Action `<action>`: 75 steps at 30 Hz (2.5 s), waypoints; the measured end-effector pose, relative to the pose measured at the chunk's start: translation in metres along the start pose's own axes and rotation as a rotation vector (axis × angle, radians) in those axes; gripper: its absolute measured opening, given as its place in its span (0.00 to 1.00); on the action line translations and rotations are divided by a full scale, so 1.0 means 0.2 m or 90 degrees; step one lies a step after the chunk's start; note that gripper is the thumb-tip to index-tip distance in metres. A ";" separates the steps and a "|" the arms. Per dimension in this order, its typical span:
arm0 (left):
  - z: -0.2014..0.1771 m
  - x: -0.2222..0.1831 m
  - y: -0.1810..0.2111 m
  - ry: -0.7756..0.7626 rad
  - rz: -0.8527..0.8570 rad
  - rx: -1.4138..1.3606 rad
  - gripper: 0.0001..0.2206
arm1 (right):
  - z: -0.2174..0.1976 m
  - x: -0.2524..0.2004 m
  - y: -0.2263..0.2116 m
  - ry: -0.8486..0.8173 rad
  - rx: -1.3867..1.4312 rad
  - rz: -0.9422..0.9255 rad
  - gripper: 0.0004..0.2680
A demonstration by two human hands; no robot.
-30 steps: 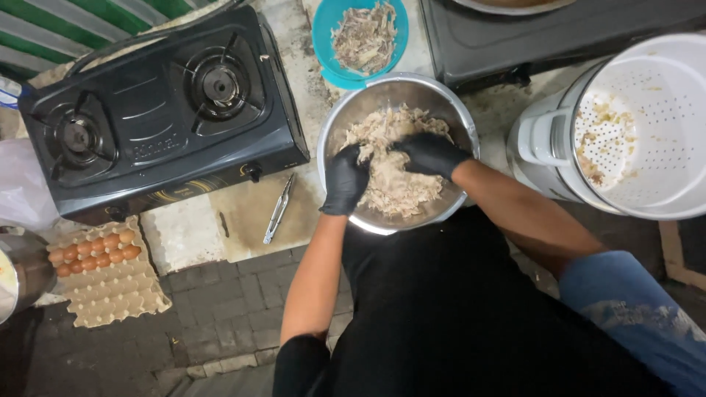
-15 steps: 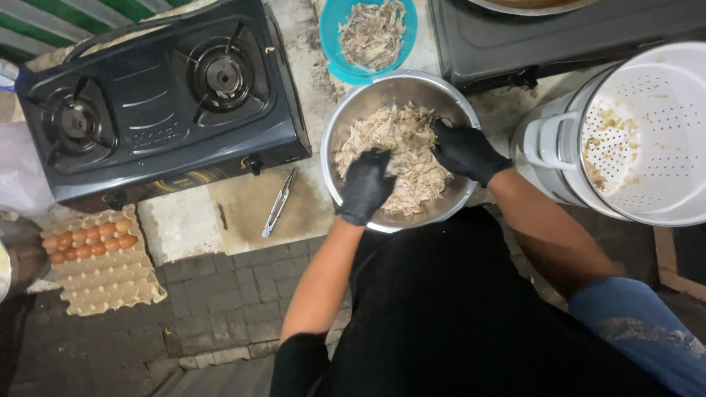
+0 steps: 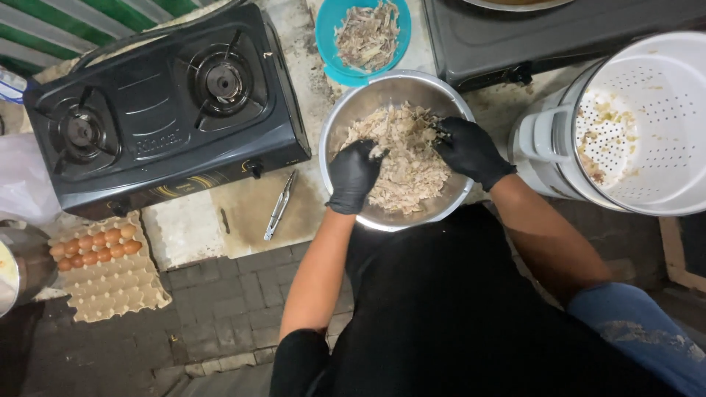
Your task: Shredding and mixing cooked meat by hand in a large bowl for food preparation.
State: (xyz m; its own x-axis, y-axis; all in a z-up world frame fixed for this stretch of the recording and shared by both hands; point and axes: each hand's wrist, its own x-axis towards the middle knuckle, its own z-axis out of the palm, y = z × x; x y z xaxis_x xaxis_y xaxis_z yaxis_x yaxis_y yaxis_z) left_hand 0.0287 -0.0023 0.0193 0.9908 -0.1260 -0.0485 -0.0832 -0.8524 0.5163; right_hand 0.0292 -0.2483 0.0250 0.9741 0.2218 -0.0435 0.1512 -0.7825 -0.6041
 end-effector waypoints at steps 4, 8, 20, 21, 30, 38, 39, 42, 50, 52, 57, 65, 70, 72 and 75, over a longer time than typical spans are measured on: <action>-0.12 -0.02 -0.03 0.031 0.067 0.039 0.12 | -0.04 0.04 -0.06 -0.008 0.009 0.068 0.13; 0.02 -0.02 -0.09 0.031 0.088 0.155 0.12 | -0.04 0.06 0.00 0.024 0.043 0.092 0.13; 0.64 0.33 0.05 -0.079 0.096 0.069 0.19 | 0.31 -0.16 0.20 0.200 -0.309 -0.208 0.11; 0.65 0.33 0.04 -0.082 0.104 0.071 0.19 | 0.32 -0.16 0.20 0.206 -0.310 -0.200 0.11; 0.49 0.31 0.06 -0.141 0.075 -0.149 0.14 | 0.32 -0.15 0.09 0.018 -0.136 0.059 0.14; 0.66 0.33 0.08 -0.135 0.003 -0.141 0.16 | 0.31 -0.15 0.13 0.075 0.002 0.018 0.10; 0.63 0.32 0.07 -0.136 0.006 -0.139 0.16 | 0.32 -0.16 0.14 0.078 0.003 0.021 0.10; 0.52 0.24 0.03 -0.105 0.023 -0.158 0.16 | 0.37 -0.16 0.16 0.074 -0.062 0.003 0.09; 0.26 -0.02 0.07 0.055 -0.026 -0.425 0.12 | 0.19 -0.09 -0.06 0.054 0.436 0.044 0.16; 0.22 -0.06 0.11 0.049 -0.042 -0.416 0.10 | 0.25 -0.11 -0.03 0.074 0.419 0.020 0.13; 0.13 -0.09 0.19 0.007 -0.078 -0.407 0.07 | 0.34 -0.09 -0.02 0.140 0.289 -0.027 0.08; 0.04 -0.16 0.14 -0.015 -0.357 -1.052 0.13 | 0.22 -0.06 -0.07 0.088 0.245 0.041 0.08; 0.12 -0.13 -0.10 0.059 -0.078 -0.463 0.10 | 0.13 -0.03 -0.14 0.042 0.222 0.054 0.08; 0.10 -0.12 -0.12 0.083 -0.031 -0.280 0.07 | 0.11 -0.03 -0.14 0.038 0.211 0.044 0.09; 0.08 -0.12 -0.13 0.055 0.056 -0.088 0.12 | 0.10 -0.03 -0.12 0.021 0.181 0.014 0.09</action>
State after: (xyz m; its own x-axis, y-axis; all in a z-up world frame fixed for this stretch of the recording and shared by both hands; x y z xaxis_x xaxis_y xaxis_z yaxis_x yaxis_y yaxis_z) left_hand 0.0047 0.0153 -0.0063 0.9863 -0.1484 0.0724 -0.1606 -0.7610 0.6286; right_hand 0.0169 -0.2190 0.0246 0.9823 0.1837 -0.0361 0.0811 -0.5913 -0.8023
